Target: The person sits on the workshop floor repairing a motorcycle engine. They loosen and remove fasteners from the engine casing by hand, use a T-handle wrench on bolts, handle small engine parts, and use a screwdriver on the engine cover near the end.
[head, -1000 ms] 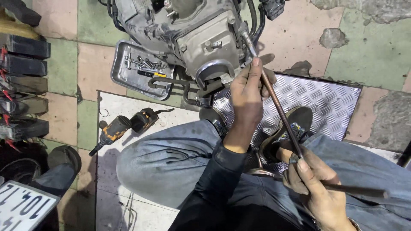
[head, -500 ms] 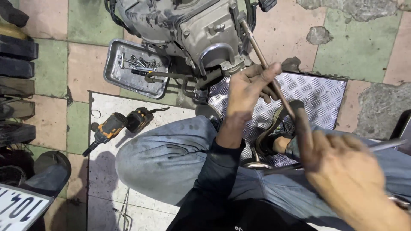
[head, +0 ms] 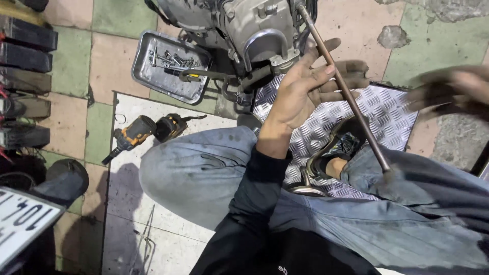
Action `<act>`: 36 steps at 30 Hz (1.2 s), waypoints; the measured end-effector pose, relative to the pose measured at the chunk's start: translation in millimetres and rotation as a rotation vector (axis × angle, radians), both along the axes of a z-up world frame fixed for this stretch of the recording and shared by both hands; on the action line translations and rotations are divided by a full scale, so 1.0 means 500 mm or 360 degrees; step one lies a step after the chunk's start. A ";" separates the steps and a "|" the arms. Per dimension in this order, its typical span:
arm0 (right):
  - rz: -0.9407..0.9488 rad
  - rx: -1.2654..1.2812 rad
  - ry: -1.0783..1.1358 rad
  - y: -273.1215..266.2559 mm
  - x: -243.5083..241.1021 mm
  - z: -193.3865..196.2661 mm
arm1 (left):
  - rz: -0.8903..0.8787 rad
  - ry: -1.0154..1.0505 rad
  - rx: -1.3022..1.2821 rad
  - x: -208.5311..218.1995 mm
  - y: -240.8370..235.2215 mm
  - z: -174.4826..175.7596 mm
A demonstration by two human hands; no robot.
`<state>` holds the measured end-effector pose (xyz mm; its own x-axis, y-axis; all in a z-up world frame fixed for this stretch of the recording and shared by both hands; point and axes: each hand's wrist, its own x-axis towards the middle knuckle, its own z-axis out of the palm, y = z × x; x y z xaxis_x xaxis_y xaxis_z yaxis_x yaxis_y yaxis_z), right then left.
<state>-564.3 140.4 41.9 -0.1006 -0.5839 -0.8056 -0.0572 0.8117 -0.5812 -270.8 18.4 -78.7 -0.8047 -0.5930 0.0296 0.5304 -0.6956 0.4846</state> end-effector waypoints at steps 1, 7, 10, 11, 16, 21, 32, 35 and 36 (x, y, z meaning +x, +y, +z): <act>0.0013 0.0025 -0.0024 -0.015 0.029 -0.029 | 0.0023 -0.0004 -0.0011 -0.005 0.005 -0.005; 0.0234 -0.0265 -0.0696 -0.031 0.120 -0.180 | 0.0085 -0.0045 0.0015 0.001 -0.002 0.007; 0.0091 -0.0140 -0.0604 -0.058 0.145 -0.141 | 0.0094 -0.0239 -0.0111 0.000 -0.003 0.008; 0.0215 -0.0215 -0.0571 -0.065 0.149 -0.133 | 0.0159 -0.0458 -0.0200 -0.008 -0.002 -0.003; 0.0390 0.0163 -0.0089 -0.128 0.206 -0.063 | 0.0382 -0.0851 -0.0293 -0.035 -0.005 -0.054; 0.0832 0.0405 0.0366 -0.160 0.245 -0.001 | 0.0325 -0.0489 -0.0147 -0.031 -0.018 -0.050; 0.0588 0.0221 0.0055 -0.121 0.168 -0.093 | 0.0165 -0.0555 -0.0155 -0.027 -0.022 -0.042; 0.0760 0.0234 0.0120 -0.127 0.189 -0.079 | 0.0242 -0.0721 -0.0251 -0.025 -0.020 -0.054; 0.0830 0.0239 0.0146 -0.128 0.194 -0.074 | 0.0243 -0.0655 -0.0205 -0.021 -0.021 -0.054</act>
